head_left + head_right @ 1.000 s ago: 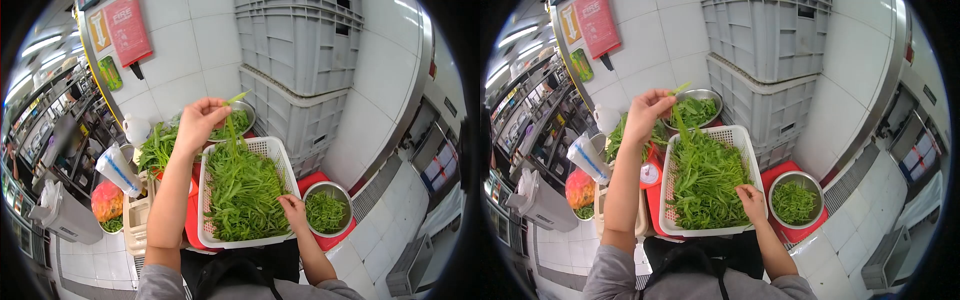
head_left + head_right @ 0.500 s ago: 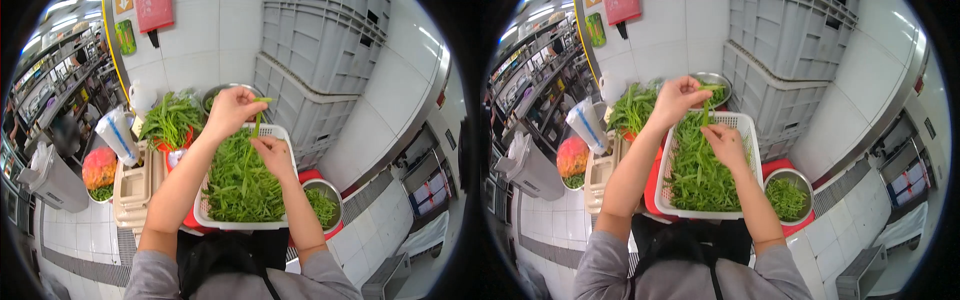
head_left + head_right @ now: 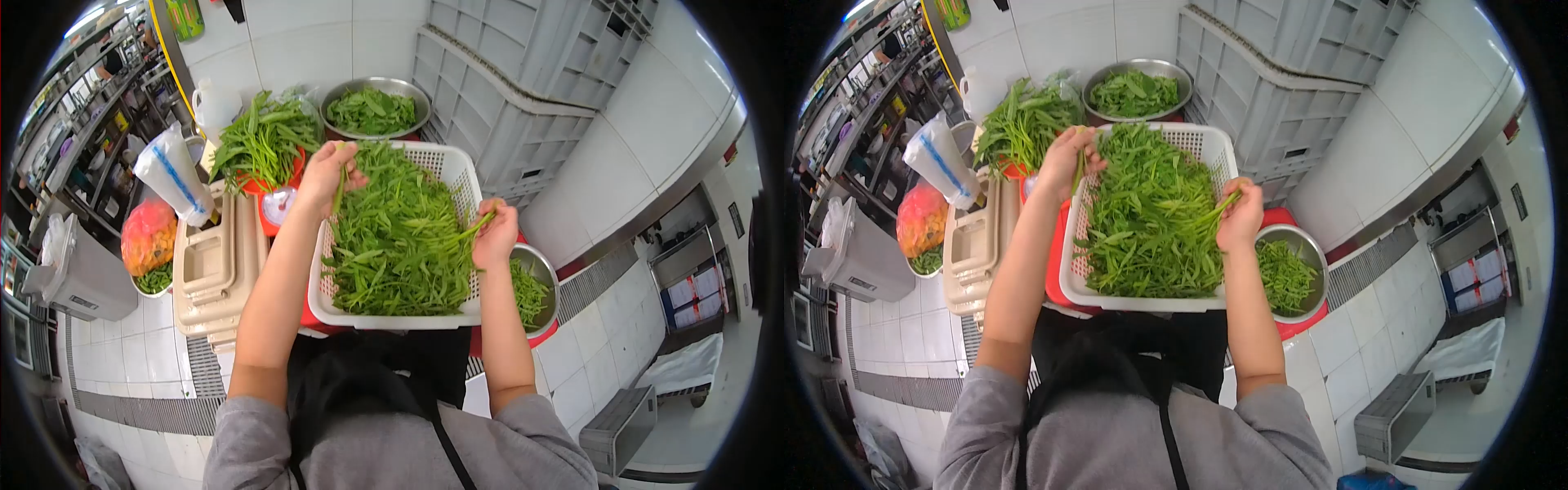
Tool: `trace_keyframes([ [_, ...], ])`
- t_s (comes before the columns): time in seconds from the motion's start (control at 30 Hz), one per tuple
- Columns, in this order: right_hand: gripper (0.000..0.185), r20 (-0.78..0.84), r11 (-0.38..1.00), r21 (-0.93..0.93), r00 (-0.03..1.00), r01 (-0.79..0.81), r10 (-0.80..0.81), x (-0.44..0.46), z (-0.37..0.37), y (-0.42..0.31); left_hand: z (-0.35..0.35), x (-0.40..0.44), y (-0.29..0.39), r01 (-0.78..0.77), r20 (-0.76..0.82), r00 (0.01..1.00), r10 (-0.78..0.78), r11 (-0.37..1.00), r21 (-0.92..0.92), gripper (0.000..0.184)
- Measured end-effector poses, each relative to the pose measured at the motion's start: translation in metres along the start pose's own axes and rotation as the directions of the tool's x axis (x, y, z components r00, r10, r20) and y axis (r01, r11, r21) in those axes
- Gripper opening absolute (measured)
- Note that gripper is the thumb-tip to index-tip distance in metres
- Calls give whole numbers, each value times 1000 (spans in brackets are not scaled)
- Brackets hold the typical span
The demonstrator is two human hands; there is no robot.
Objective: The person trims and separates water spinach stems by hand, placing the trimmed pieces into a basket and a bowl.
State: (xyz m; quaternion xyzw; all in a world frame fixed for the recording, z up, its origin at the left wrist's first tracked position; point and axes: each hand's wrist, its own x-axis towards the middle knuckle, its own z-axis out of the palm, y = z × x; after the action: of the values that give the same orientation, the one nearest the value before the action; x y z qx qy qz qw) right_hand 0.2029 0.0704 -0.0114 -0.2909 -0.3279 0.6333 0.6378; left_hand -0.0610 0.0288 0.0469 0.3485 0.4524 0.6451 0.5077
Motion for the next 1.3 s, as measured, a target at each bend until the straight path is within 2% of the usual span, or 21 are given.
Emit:
trace_keyframes([
  [0.03,27,-31,999,46,999,-11,12,-2,-2,-4,-4,-4,-11,73,42,996,-76,995,63,13],
  [0.1,31,-92,990,140,995,-25,38,-7,-7,-13,-10,-24,-36,68,67,990,-121,848,525,20],
  [0.17,38,-103,999,-31,994,28,-31,-13,-11,-19,-20,-46,-66,-143,247,960,-130,534,833,27],
  [0.2,39,-79,991,-123,994,61,-71,-17,-14,-19,-18,-59,-71,-94,216,919,-330,351,932,32],
  [0.23,41,-51,972,-213,993,96,-109,-22,-15,-20,-19,-70,-85,-185,259,914,-312,248,951,33],
  [0.27,39,-49,972,-201,990,118,-131,-27,-12,-17,-22,-79,-100,-275,306,903,-301,141,951,34],
  [0.37,35,12,945,-317,996,83,-83,-44,-4,-11,-28,-89,-130,-250,258,940,-223,66,966,32],
  [0.4,24,-27,945,-326,999,21,-32,-50,3,-11,-33,-88,-136,-319,335,937,-101,147,936,31],
  [0.5,13,45,837,-548,999,0,30,-63,-4,-3,-17,-90,-90,-79,141,981,-130,391,917,27],
  [0.53,13,70,809,-588,995,-17,72,-69,-8,-1,-16,-93,-87,-28,65,997,-42,584,812,23],
  [0.67,17,205,729,-683,971,50,125,-82,5,16,-10,-88,-85,34,-12,999,-35,719,694,23],
  [0.77,19,120,770,-632,971,-85,205,-73,23,24,4,-90,-83,30,68,994,-91,788,615,24],
  [0.9,20,132,831,-522,945,-191,300,-62,33,25,11,-96,-82,14,145,978,-153,732,681,25],
  [0.93,20,108,830,-513,943,-218,314,-62,35,24,17,-102,-66,-35,153,978,-144,606,795,25],
  [0.97,20,162,819,-557,948,-140,272,-59,33,27,15,-99,-66,-117,132,991,26,641,758,26],
  [1.03,19,273,779,-627,942,19,197,-55,33,32,15,-92,-59,-292,57,934,351,663,689,29],
  [1.07,20,290,716,-698,923,23,253,-55,32,32,13,-85,-51,-225,53,967,250,735,640,32],
  [1.13,20,310,573,-818,877,49,366,-59,44,20,20,-75,-41,-324,197,944,264,641,695,30],
  [1.17,19,332,589,-804,882,78,336,-60,45,22,25,-71,-37,-377,270,926,266,590,714,29],
  [1.2,18,352,604,-790,885,107,304,-61,46,25,30,-70,-33,-311,252,950,183,574,758,24],
  [1.3,14,392,708,-692,898,145,200,-62,45,26,36,-68,-37,-292,237,956,173,634,716,22],
])
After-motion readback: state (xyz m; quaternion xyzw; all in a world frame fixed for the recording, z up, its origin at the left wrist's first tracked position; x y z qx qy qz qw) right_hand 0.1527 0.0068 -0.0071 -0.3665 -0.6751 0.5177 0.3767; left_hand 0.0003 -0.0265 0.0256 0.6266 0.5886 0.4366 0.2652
